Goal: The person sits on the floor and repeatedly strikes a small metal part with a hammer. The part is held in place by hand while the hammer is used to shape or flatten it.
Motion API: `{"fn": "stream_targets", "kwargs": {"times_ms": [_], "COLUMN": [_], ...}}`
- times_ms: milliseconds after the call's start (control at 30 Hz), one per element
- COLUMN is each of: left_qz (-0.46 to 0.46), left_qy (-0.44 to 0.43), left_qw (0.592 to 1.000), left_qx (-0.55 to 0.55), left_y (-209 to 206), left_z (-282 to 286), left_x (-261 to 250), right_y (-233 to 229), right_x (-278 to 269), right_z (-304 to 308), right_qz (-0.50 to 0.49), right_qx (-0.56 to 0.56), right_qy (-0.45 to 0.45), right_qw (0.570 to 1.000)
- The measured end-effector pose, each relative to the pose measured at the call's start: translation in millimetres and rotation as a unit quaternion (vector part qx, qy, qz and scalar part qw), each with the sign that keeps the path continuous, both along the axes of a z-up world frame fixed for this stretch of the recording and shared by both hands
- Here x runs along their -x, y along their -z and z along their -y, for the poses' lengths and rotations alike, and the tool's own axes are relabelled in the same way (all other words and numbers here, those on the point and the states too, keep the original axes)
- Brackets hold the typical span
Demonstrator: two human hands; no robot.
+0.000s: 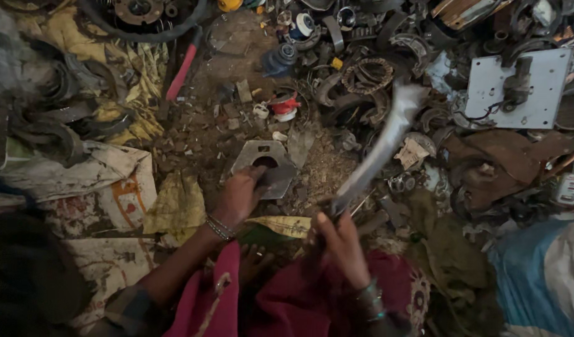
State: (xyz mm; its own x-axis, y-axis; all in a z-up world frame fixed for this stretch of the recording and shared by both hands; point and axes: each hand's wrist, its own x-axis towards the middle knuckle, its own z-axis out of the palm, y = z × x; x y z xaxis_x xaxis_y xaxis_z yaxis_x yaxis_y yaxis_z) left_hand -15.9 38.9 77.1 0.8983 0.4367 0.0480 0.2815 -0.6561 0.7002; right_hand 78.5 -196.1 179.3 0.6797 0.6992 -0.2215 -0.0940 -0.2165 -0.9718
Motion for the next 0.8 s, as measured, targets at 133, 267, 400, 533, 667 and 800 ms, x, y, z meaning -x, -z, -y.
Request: {"fn": "stream_targets", "kwargs": {"times_ms": [133, 267, 400, 533, 667, 800], "left_qz": [-0.023, 0.045, -0.053, 0.007, 0.003, -0.019], "left_qy": [0.002, 0.009, 0.013, 0.013, 0.014, 0.015], "left_qw": [0.999, 0.999, 0.997, 0.998, 0.997, 0.998], "left_qx": [-0.038, -0.029, -0.053, -0.060, -0.075, -0.058], "left_y": [-4.4, 1.7, 9.1, 17.6, 22.0, 16.0], "left_z": [1.4, 1.9, 0.9, 0.5, 3.3, 0.0], "left_x": [1.3, 2.7, 2.5, 1.7, 0.0, 3.0], "right_y": [-36.9, 0.7, 83.2, 129.6, 125.1, 107.8], "right_x": [-9.5, 8.2, 31.1, 48.9, 50.4, 50.1], "right_z": [2.9, -3.5, -8.1, 5.6, 14.6, 17.5], "right_qz": [-0.044, 0.048, 0.155, 0.244, 0.227, 0.293], "right_qx": [0.017, 0.137, 0.349, 0.298, 0.356, 0.111], "right_qy": [0.037, 0.131, 0.037, -0.077, -0.081, -0.126], "right_qw": [0.998, 0.981, 0.923, 0.920, 0.903, 0.941]}}
